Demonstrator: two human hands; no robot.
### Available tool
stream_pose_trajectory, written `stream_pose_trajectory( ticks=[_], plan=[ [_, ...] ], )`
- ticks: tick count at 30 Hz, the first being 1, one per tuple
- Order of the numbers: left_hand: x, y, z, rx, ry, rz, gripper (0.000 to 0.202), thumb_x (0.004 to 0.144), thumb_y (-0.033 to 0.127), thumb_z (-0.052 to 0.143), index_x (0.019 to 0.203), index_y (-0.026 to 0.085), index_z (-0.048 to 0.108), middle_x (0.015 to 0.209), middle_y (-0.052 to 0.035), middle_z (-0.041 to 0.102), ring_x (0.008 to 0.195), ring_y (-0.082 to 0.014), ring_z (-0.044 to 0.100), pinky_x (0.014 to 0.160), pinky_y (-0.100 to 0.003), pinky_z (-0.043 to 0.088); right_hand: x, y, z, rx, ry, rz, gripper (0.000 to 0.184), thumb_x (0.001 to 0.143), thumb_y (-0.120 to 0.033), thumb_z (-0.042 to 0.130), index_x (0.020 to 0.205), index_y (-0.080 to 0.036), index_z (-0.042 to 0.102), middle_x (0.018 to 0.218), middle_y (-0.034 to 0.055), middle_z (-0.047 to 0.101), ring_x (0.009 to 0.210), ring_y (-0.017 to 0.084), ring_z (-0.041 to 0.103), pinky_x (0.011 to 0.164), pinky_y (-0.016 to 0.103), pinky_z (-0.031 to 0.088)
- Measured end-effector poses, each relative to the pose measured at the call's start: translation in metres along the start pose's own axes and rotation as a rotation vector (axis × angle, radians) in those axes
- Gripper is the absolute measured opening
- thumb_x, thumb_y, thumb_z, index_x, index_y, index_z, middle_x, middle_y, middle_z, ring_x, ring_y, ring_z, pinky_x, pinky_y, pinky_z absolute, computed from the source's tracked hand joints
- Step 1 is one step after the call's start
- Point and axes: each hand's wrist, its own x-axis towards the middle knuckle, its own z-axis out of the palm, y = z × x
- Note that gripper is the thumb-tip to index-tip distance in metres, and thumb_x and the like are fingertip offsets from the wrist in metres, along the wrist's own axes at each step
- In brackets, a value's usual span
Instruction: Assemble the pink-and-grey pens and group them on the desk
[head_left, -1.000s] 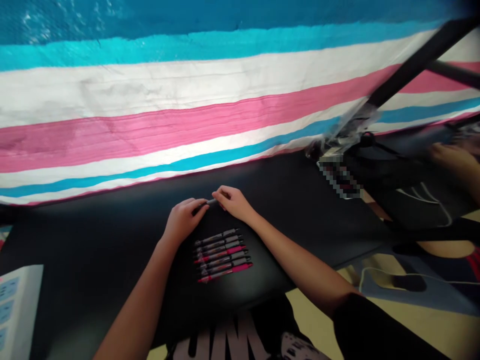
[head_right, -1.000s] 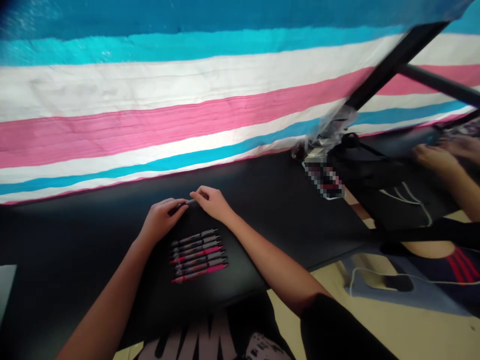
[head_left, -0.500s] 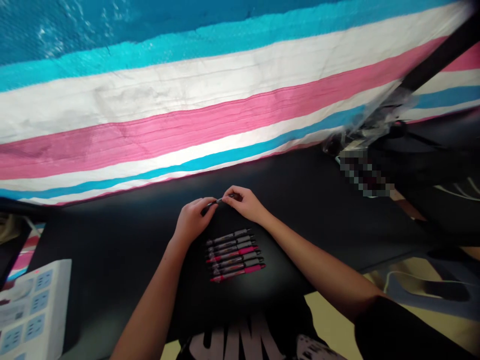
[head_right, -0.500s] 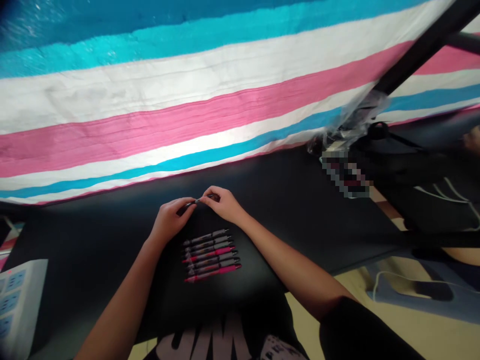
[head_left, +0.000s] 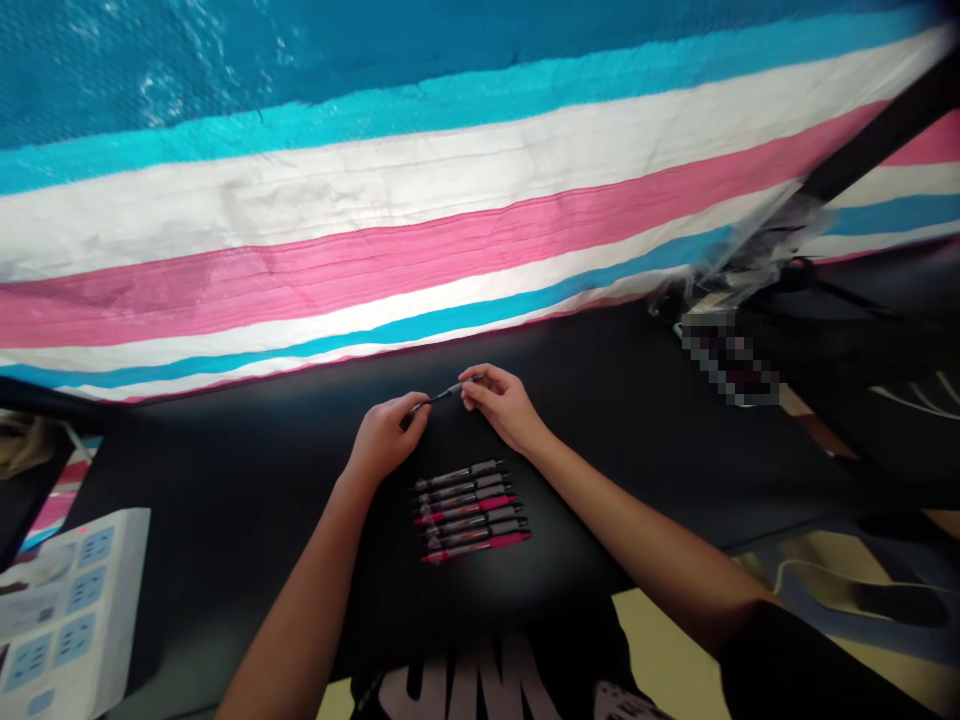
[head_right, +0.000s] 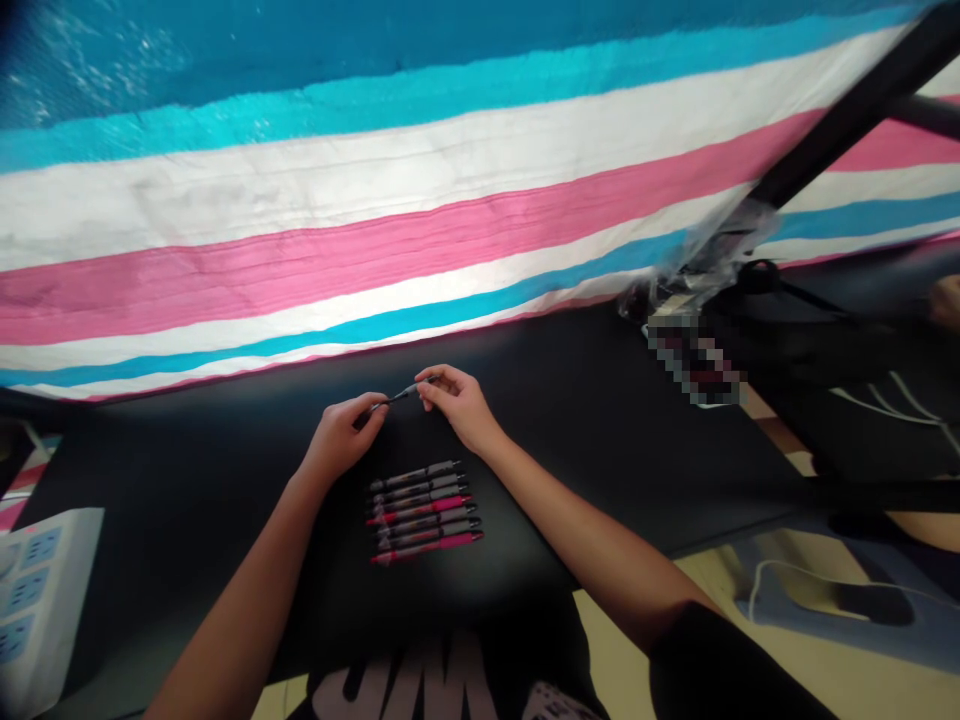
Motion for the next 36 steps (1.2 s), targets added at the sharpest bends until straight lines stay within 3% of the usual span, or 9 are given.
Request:
stream_pose_trajectory(
  ticks=[6,10,13,15,17,19,26,30,36],
  plan=[
    [-0.001,0.0,0.0,0.02,0.014,-0.032,0.018,0.097,0.027,0.056,0.098,0.02,0.072,0.07,0.0002,0.069,0.059,-0.0135,0.06,0.061,-0.025,0.041,0.006,-0.007,-0.008,0.183,0.19,-0.024,0.027,0.072,-0.037,0.089,0.086,-0.021,0.071,0.091,0.0027,0.074,0.078,0.013,0.066,0.069,0.025,0.051],
    [-0.002,-0.001,0.0,0.016,0.015,-0.042,0.018,0.097,0.028,0.056,0.098,0.02,0.072,0.069,0.0008,0.067,0.059,-0.0135,0.059,0.062,-0.025,0.041,0.01,-0.009,-0.013,0.301,0.244,0.04,0.028,0.075,-0.04,0.085,0.085,-0.021,0.066,0.083,0.0023,0.072,0.081,0.017,0.07,0.07,0.028,0.055],
    [-0.001,0.0,0.0,0.009,0.003,-0.038,0.018,0.097,0.029,0.056,0.1,0.02,0.072,0.07,0.0009,0.068,0.06,-0.0133,0.059,0.062,-0.025,0.041,0.008,-0.009,-0.011,0.275,0.17,0.064,0.019,0.079,-0.033,0.078,0.086,-0.02,0.067,0.072,-0.0018,0.062,0.063,0.012,0.063,0.061,0.027,0.049],
    [-0.001,0.001,0.0,0.003,-0.006,-0.026,0.018,0.097,0.029,0.056,0.101,0.02,0.072,0.07,0.0008,0.068,0.06,-0.0132,0.059,0.062,-0.025,0.041,0.005,-0.007,-0.007,0.226,0.049,0.097,0.014,0.079,-0.027,0.076,0.088,-0.018,0.069,0.066,-0.0054,0.054,0.049,0.006,0.047,0.052,0.024,0.039],
    [-0.001,0.002,0.0,0.004,-0.01,-0.015,0.018,0.097,0.028,0.056,0.101,0.02,0.072,0.071,0.0006,0.068,0.06,-0.0134,0.059,0.062,-0.025,0.041,0.0,-0.005,-0.001,0.172,-0.067,0.131,0.015,0.079,-0.024,0.077,0.09,-0.017,0.07,0.064,-0.0076,0.048,0.046,0.003,0.034,0.048,0.023,0.027],
    [-0.001,0.002,0.001,0.007,-0.011,-0.009,0.018,0.096,0.027,0.057,0.1,0.02,0.072,0.071,0.0003,0.068,0.061,-0.0138,0.06,0.063,-0.025,0.042,-0.003,-0.004,0.004,0.136,-0.114,0.135,0.017,0.078,-0.025,0.08,0.09,-0.017,0.071,0.065,-0.0072,0.048,0.045,0.003,0.031,0.047,0.024,0.022],
    [-0.001,0.0,0.002,-0.003,0.022,-0.011,0.017,0.095,0.026,0.058,0.099,0.019,0.073,0.074,-0.001,0.07,0.064,-0.0143,0.061,0.065,-0.026,0.045,0.0,-0.006,0.0,0.235,-0.056,0.107,0.009,0.079,-0.021,0.074,0.081,-0.018,0.065,0.085,0.0016,0.074,0.04,-0.001,0.026,0.044,0.024,0.022],
    [0.0,-0.001,0.001,-0.03,0.05,-0.015,0.02,0.096,0.026,0.057,0.105,0.019,0.073,0.078,-0.0011,0.07,0.062,-0.0131,0.059,0.064,-0.026,0.045,0.006,-0.007,-0.007,0.222,-0.024,0.105,0.01,0.078,-0.022,0.075,0.08,-0.018,0.066,0.071,-0.0017,0.07,0.037,0.0,0.026,0.042,0.022,0.022],
    [0.0,-0.001,0.001,-0.05,0.038,0.027,0.027,0.099,0.023,0.054,0.117,0.022,0.075,0.086,-0.0024,0.068,0.072,-0.0139,0.061,0.069,-0.026,0.048,0.007,-0.004,-0.007,0.195,-0.019,0.135,0.011,0.078,-0.024,0.077,0.083,-0.017,0.069,0.069,-0.0033,0.066,0.037,0.0,0.028,0.042,0.022,0.023]
  ],
)
